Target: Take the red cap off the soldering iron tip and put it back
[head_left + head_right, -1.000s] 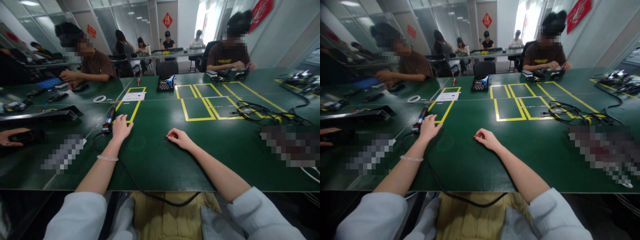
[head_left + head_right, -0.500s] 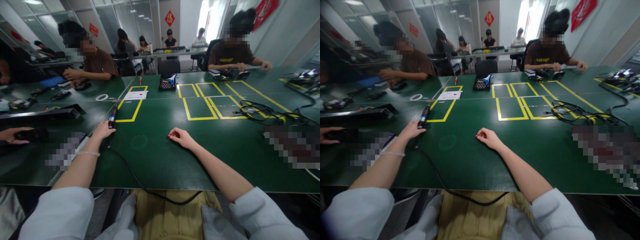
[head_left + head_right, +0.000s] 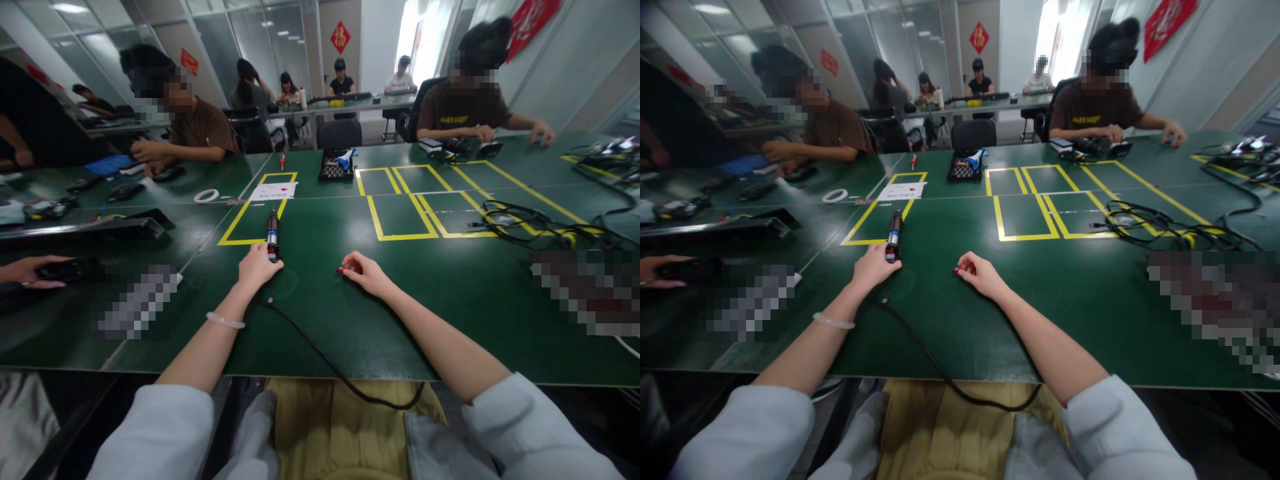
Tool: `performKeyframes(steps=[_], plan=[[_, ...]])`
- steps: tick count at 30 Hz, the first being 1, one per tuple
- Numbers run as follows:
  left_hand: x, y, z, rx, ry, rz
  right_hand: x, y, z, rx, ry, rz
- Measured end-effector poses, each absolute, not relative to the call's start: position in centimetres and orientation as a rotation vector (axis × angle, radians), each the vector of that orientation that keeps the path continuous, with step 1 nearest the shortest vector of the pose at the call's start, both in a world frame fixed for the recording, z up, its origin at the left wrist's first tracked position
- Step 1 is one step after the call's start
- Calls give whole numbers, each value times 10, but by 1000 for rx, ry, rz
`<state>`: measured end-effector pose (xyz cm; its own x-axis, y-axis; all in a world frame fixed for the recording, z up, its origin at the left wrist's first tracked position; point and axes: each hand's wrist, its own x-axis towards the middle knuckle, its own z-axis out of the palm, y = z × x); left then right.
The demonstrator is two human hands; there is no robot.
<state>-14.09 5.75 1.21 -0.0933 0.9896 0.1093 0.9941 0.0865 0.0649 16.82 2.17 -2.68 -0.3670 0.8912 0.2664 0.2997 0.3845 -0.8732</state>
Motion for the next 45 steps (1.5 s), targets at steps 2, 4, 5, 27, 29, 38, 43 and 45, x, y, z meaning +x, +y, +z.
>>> performKeyframes(steps=[2, 4, 5, 27, 29, 38, 43, 45], plan=[[-114, 49, 12, -2174, -2215, -231, 168, 22, -26, -1024, -1894, 917], [-90, 42, 12, -2256, -2148, -255, 169, 22, -27, -1022, -1905, 869], [-78, 38, 12, -2294, -2113, -263, 169, 22, -27, -1021, -1903, 845], [-8, 3, 2, -2614, -1797, -413, 169, 23, -25, -1100, -1944, 673], [-9, 2, 2, -2607, -1801, -410, 169, 22, -23, -1111, -1936, 677], [-3, 10, 3, -2567, -1802, -427, 170, 18, -19, -1074, -1824, 812], [-3, 18, 7, -2545, -1814, -390, 171, 17, -19, -1051, -1811, 852], [-9, 22, 9, -2549, -1785, -363, 171, 17, -19, -1046, -1828, 871]])
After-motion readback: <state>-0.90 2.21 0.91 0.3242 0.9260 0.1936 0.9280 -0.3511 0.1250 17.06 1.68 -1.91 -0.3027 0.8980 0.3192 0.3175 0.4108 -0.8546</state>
